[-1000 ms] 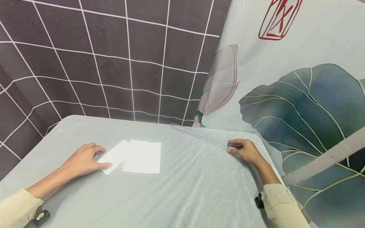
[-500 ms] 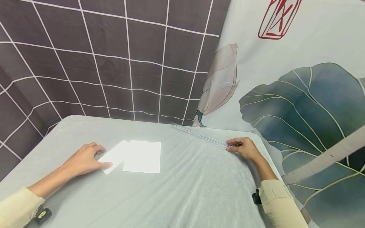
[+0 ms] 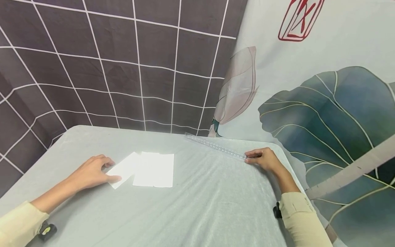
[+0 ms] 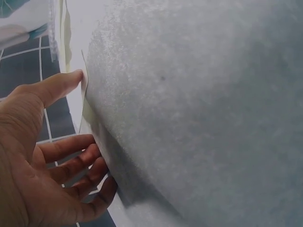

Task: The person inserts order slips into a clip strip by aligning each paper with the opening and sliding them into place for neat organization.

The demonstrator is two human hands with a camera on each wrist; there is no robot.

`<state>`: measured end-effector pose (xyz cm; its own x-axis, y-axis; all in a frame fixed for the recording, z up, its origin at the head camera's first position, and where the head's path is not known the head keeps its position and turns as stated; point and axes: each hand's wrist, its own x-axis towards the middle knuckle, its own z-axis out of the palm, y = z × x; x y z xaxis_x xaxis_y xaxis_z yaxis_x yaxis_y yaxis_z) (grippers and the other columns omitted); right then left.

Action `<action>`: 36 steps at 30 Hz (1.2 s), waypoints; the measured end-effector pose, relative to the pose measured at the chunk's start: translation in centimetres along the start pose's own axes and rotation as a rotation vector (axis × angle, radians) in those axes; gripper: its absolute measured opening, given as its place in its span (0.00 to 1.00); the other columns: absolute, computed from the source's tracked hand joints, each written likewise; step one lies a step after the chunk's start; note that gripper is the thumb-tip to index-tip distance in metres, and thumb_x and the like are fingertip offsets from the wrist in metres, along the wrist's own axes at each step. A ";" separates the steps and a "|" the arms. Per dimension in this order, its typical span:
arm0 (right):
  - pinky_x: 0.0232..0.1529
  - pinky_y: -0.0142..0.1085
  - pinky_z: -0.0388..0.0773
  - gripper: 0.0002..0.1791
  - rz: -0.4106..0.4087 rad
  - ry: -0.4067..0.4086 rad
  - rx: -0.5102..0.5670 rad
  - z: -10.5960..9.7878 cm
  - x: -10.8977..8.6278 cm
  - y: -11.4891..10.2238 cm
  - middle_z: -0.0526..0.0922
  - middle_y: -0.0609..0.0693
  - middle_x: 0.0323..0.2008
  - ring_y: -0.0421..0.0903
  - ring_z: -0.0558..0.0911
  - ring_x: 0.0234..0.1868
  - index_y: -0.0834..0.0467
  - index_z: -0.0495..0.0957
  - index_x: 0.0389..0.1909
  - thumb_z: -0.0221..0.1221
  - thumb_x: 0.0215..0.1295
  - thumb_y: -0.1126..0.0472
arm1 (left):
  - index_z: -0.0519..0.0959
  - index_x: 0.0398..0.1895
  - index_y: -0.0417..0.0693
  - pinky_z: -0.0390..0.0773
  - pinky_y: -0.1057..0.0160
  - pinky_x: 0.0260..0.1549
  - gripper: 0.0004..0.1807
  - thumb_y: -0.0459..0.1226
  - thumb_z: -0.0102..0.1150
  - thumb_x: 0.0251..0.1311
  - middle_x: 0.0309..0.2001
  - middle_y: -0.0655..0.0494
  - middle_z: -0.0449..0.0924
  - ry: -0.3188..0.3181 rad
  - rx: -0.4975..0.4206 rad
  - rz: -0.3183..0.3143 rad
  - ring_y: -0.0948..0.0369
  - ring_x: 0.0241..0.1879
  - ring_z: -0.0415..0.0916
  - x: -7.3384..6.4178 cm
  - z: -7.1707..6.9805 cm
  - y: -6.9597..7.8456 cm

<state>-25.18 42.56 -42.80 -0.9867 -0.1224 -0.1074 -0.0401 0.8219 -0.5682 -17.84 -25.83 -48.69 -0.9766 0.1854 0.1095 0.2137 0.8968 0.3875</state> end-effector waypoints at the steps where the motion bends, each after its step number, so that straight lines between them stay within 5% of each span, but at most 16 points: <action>1: 0.47 0.31 0.86 0.25 0.004 -0.001 -0.001 -0.1 0.1 0.0 0.96 0.59 0.54 0.54 0.91 0.56 0.61 0.92 0.60 0.79 0.70 0.50 | 0.91 0.51 0.42 0.88 0.40 0.50 0.44 0.70 0.83 0.49 0.45 0.49 0.89 -0.007 -0.006 0.005 0.47 0.48 0.86 0.1 0.1 -0.3; 3: 0.48 0.32 0.86 0.24 0.010 -0.003 -0.003 -0.2 0.3 -0.1 0.96 0.58 0.54 0.57 0.91 0.59 0.61 0.92 0.60 0.79 0.70 0.50 | 0.92 0.50 0.45 0.88 0.43 0.50 0.42 0.71 0.84 0.48 0.45 0.52 0.89 -0.009 -0.015 0.006 0.50 0.47 0.86 0.4 0.3 -0.8; 11: 0.52 0.32 0.83 0.24 0.037 -0.017 0.011 -0.4 1.0 -0.2 0.95 0.57 0.56 0.62 0.89 0.65 0.58 0.93 0.60 0.80 0.69 0.49 | 0.92 0.45 0.40 0.87 0.43 0.43 0.30 0.54 0.87 0.49 0.42 0.43 0.91 -0.049 -0.099 -0.015 0.46 0.43 0.86 -0.5 -3.3 2.4; 19: 0.51 0.31 0.82 0.26 0.043 -0.017 0.013 -0.5 0.7 -0.1 0.95 0.56 0.56 0.63 0.88 0.66 0.59 0.92 0.60 0.80 0.69 0.48 | 0.93 0.40 0.49 0.81 0.60 0.36 0.25 0.55 0.89 0.47 0.37 0.54 0.92 -0.018 -0.093 -0.028 0.58 0.37 0.82 0.3 -2.2 0.9; 26: 0.50 0.30 0.82 0.25 0.045 -0.026 0.014 -0.5 0.7 -0.2 0.96 0.55 0.54 0.51 0.90 0.60 0.59 0.93 0.59 0.80 0.68 0.49 | 0.92 0.44 0.42 0.82 0.57 0.38 0.24 0.48 0.88 0.49 0.39 0.49 0.93 -0.101 -0.155 -0.070 0.55 0.38 0.84 -0.4 -4.7 3.5; 30: 0.51 0.31 0.81 0.24 0.055 -0.035 0.013 -0.4 0.7 -0.2 0.96 0.55 0.54 0.55 0.90 0.61 0.58 0.93 0.59 0.80 0.68 0.49 | 0.92 0.44 0.42 0.81 0.59 0.39 0.22 0.46 0.87 0.52 0.39 0.50 0.94 -0.124 -0.155 -0.105 0.59 0.40 0.84 -0.6 -5.6 4.4; 36: 0.52 0.31 0.80 0.24 0.061 -0.044 0.018 -0.5 0.7 -0.1 0.96 0.56 0.54 0.60 0.89 0.63 0.59 0.93 0.58 0.80 0.68 0.50 | 0.92 0.43 0.41 0.79 0.60 0.39 0.18 0.45 0.84 0.57 0.37 0.50 0.92 -0.116 -0.192 -0.105 0.56 0.39 0.83 -0.2 -4.8 3.1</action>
<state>-25.91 42.67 -42.36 -0.9792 -0.0968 -0.1782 0.0234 0.8187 -0.5737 -16.88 -25.03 -43.15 -0.9879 0.1495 -0.0420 0.1007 0.8228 0.5593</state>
